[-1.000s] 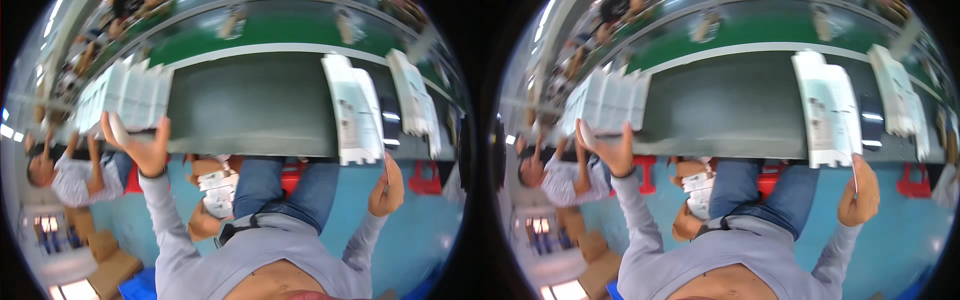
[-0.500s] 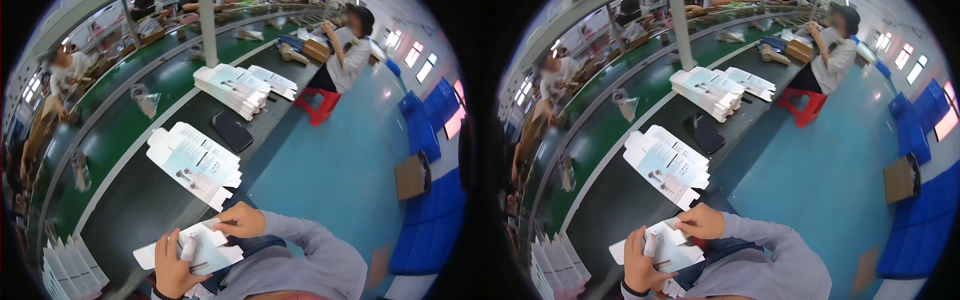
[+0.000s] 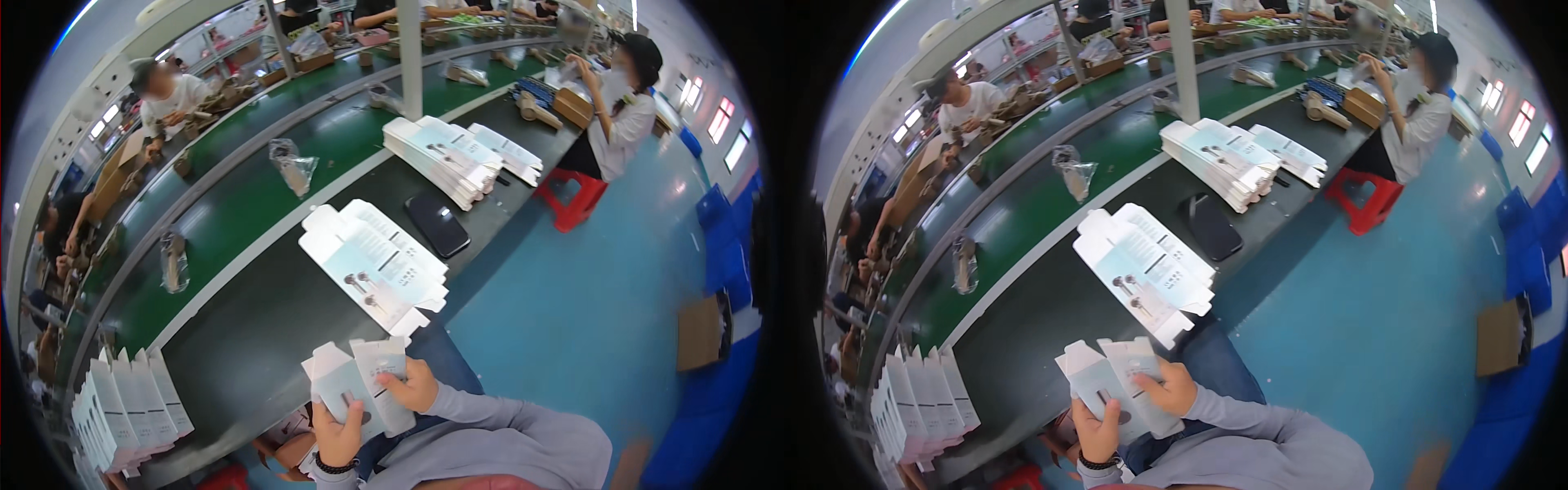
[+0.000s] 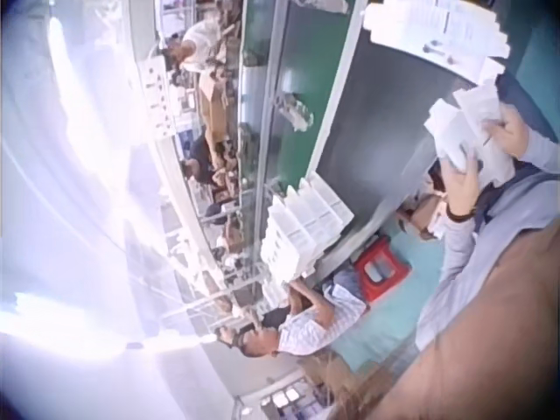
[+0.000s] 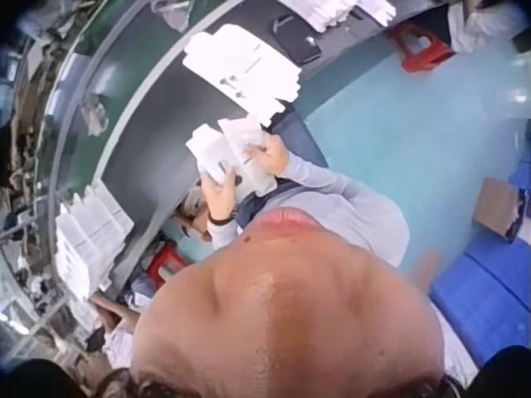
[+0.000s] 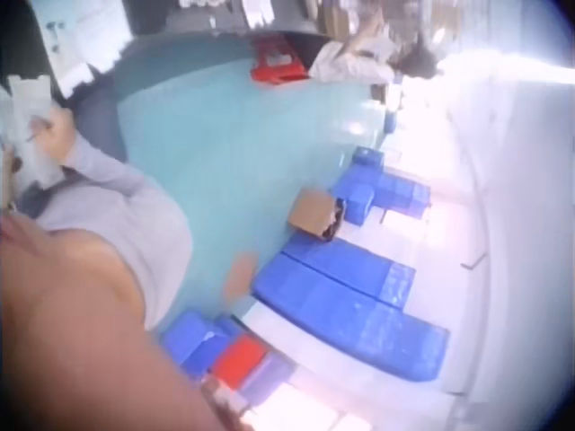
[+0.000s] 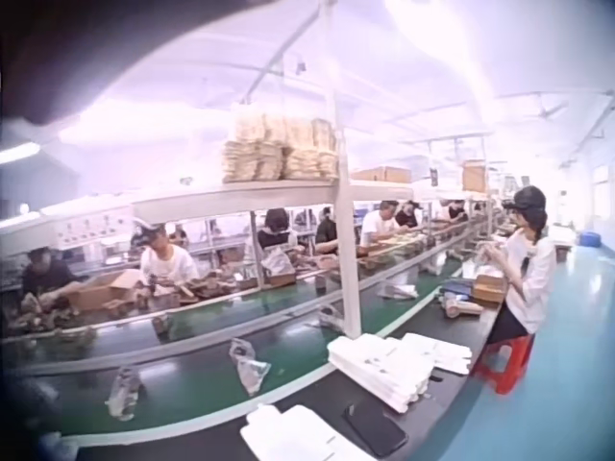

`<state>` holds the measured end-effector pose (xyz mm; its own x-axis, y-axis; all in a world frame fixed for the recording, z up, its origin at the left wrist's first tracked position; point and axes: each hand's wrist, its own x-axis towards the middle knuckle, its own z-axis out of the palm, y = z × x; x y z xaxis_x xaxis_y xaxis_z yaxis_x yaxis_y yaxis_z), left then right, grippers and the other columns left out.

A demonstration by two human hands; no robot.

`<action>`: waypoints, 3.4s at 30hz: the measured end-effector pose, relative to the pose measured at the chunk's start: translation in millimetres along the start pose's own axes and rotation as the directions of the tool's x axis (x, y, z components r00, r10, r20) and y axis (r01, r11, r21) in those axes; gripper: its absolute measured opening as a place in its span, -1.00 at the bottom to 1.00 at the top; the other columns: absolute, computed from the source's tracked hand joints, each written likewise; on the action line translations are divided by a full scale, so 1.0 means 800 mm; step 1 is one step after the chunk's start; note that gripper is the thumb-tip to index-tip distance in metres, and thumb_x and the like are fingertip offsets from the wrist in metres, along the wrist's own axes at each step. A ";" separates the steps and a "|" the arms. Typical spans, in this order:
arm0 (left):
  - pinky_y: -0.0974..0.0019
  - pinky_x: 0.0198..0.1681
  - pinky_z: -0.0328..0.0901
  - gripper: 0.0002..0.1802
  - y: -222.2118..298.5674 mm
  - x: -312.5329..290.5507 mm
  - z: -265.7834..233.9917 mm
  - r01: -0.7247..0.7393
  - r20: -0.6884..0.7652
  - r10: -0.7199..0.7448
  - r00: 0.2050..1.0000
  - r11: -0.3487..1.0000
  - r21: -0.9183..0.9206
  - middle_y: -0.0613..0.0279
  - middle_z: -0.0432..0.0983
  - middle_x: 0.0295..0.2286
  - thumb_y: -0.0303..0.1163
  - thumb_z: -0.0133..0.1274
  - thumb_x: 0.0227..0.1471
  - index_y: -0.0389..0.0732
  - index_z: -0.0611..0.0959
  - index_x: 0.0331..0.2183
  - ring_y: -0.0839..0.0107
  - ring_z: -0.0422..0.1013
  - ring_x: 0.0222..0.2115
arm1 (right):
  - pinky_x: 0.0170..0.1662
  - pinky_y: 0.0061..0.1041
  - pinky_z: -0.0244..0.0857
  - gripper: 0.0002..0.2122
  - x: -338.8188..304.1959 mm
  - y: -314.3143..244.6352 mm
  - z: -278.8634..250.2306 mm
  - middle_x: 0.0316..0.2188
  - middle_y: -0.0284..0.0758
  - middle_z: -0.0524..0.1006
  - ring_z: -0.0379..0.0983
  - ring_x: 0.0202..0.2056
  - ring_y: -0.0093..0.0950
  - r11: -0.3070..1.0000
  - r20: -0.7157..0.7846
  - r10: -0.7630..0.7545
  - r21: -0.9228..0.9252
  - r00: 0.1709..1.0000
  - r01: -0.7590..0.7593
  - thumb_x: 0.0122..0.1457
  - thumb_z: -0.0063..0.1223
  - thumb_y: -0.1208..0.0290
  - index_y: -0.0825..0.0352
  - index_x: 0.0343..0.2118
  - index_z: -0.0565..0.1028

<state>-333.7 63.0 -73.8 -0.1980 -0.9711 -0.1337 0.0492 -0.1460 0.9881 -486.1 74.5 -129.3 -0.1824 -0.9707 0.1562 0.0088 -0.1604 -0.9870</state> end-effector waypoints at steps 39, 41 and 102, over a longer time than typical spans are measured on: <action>-0.06 0.02 0.04 -0.20 -0.035 0.013 -0.060 -0.678 0.256 0.628 0.735 0.684 0.269 -0.09 0.32 -0.16 -0.26 0.01 -0.02 -0.15 -0.05 0.14 -0.06 0.23 -0.06 | -0.02 -0.46 0.06 -0.44 0.011 0.019 0.062 -0.11 -0.14 0.25 0.21 -0.11 -0.37 0.935 0.311 -0.210 0.342 0.927 0.097 -0.06 0.13 0.25 0.40 -0.04 0.20; 0.08 -0.11 0.21 -0.09 -0.042 0.018 -0.041 -0.726 0.173 0.706 0.687 0.661 0.189 -0.02 0.33 -0.25 -0.55 0.05 -0.14 -0.10 -0.13 0.14 0.05 0.29 -0.15 | 0.01 -0.46 0.03 -0.60 0.012 0.013 0.069 -0.13 -0.13 0.25 0.19 -0.10 -0.40 0.925 0.211 -0.176 0.371 0.962 0.087 0.03 0.04 0.31 0.39 -0.13 0.22; -0.12 0.04 -0.08 -0.11 0.001 0.027 -0.179 -0.346 0.064 0.873 0.483 0.124 0.930 -0.01 0.03 -0.01 -0.15 0.36 -0.51 -0.08 0.31 -0.06 -0.04 -0.03 0.04 | -0.08 -0.34 0.24 -0.73 0.065 -0.074 -0.090 -0.22 -0.04 0.46 0.42 -0.16 -0.22 0.622 0.247 -0.535 -0.532 0.808 0.575 -0.04 -0.17 0.75 0.49 -0.23 0.43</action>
<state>-197.5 14.8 -86.9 -0.1150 -0.5844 0.8033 -0.8358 0.4940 0.2397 -567.0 46.5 -65.5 0.0911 -0.7423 0.6638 -0.6225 -0.5627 -0.5439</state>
